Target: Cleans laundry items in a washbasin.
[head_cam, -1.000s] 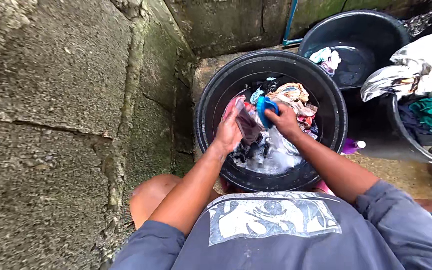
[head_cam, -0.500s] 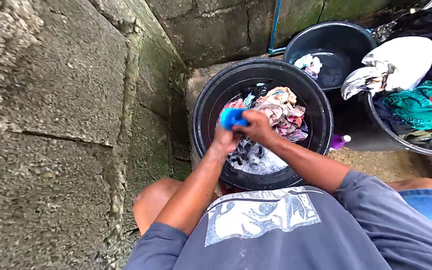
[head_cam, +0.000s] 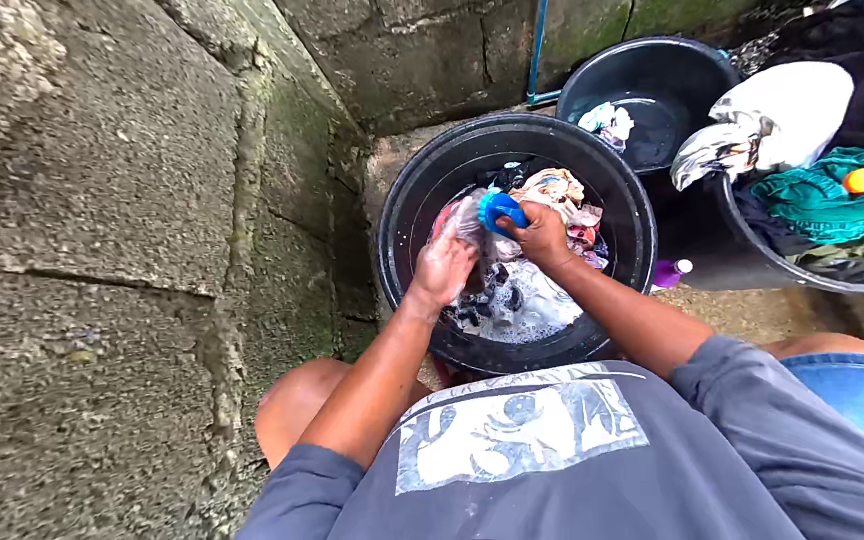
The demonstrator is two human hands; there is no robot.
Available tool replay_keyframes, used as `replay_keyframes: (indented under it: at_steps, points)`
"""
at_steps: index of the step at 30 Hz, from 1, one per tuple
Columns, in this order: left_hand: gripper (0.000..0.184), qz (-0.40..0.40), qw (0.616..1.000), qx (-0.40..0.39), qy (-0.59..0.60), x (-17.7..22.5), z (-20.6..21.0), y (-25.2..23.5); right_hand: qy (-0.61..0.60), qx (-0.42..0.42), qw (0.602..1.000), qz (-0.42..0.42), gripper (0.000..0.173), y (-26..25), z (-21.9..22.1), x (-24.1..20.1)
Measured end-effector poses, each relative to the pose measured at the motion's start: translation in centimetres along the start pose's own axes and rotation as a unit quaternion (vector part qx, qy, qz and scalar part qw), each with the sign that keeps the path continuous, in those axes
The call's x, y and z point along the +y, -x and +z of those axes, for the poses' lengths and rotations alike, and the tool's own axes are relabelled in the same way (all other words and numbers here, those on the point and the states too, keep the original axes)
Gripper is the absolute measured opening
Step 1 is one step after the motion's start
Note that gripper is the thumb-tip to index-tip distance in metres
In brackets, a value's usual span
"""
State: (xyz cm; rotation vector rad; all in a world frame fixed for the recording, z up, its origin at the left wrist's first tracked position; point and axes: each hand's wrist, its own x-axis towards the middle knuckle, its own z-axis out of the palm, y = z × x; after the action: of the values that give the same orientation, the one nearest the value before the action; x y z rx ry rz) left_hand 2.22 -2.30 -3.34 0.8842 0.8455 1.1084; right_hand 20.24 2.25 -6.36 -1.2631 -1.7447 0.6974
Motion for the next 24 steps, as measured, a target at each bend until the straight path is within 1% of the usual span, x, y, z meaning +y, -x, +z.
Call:
replay_keyframes:
  at_steps: [1,3,4,5,6,7,8,9,11,12,13,14,15,16,17,19,21,22,23,24]
  points:
    - [0.049,0.008,1.0,0.01,-0.003,-0.7,-0.1,0.1,-0.013,0.018,0.999,-0.047,0.037,0.8,0.2,-1.4]
    - [0.025,0.041,0.998,0.048,0.013,-1.6,0.4,0.3,-0.05,0.052,0.98,-0.186,0.031,1.7,1.3,-4.0]
    - [0.022,0.045,0.997,0.055,0.021,-1.5,0.6,0.4,-0.044,0.064,0.972,-0.222,0.029,1.5,1.8,-4.0]
    - [0.03,0.041,0.998,0.049,0.01,-0.9,0.6,0.3,-0.031,0.054,0.979,-0.194,0.03,1.4,1.9,-3.1]
    - [0.044,0.034,0.999,0.026,0.007,0.1,0.3,0.3,-0.003,0.021,0.993,-0.117,0.033,1.0,1.3,-1.5]
    - [0.052,0.03,0.999,0.018,0.008,1.2,0.1,0.2,0.037,-0.035,0.999,-0.016,0.039,0.5,0.2,0.3]
    - [0.056,0.036,0.999,0.019,0.014,2.6,0.2,0.2,0.085,-0.1,0.988,0.082,0.045,0.0,-1.0,2.0]
    - [0.059,0.047,0.999,0.011,0.024,3.9,0.3,0.3,0.124,-0.161,0.967,0.152,0.05,-0.2,-1.8,4.1]
    - [0.056,0.091,0.994,0.002,0.066,5.5,0.2,0.8,0.163,-0.258,0.924,0.229,0.051,1.7,-1.5,8.4]
    - [0.053,0.126,0.986,0.02,0.103,5.7,0.3,0.7,0.18,-0.305,0.902,0.249,0.05,3.2,-0.8,10.5]
    - [0.052,0.153,0.976,0.06,0.142,5.4,0.5,0.4,0.195,-0.36,0.876,0.256,0.05,5.0,0.2,12.4]
    - [0.055,0.159,0.966,0.107,0.173,4.4,0.7,0.0,0.211,-0.421,0.846,0.249,0.049,7.1,1.1,13.9]
    - [0.059,0.138,0.962,0.135,0.192,2.8,0.6,-0.3,0.228,-0.481,0.815,0.23,0.046,9.2,1.7,15.2]
    - [0.063,0.105,0.964,0.137,0.201,0.9,0.2,-0.5,0.246,-0.533,0.784,0.203,0.044,10.9,1.6,16.0]
    - [0.06,0.069,0.969,0.136,0.193,-0.8,-0.4,-0.7,0.263,-0.562,0.762,0.185,0.043,11.9,1.3,16.3]
    - [0.049,0.013,0.977,0.147,0.155,-2.4,-1.4,-1.1,0.286,-0.597,0.729,0.173,0.043,12.7,1.2,16.5]
    - [0.045,-0.011,0.985,0.132,0.112,-2.8,-2.2,-1.3,0.28,-0.615,0.717,0.168,0.046,12.6,1.6,17.0]
    - [0.044,-0.011,0.989,0.118,0.093,-2.8,-2.3,-1.3,0.263,-0.614,0.725,0.169,0.048,12.3,1.8,17.0]
    - [0.045,-0.015,0.992,0.105,0.071,-2.8,-2.3,-1.2,0.226,-0.601,0.745,0.179,0.051,11.7,1.8,16.8]
    - [0.046,-0.025,0.994,0.093,0.054,-2.8,-2.2,-1.1,0.174,-0.57,0.779,0.197,0.053,10.7,1.7,16.4]
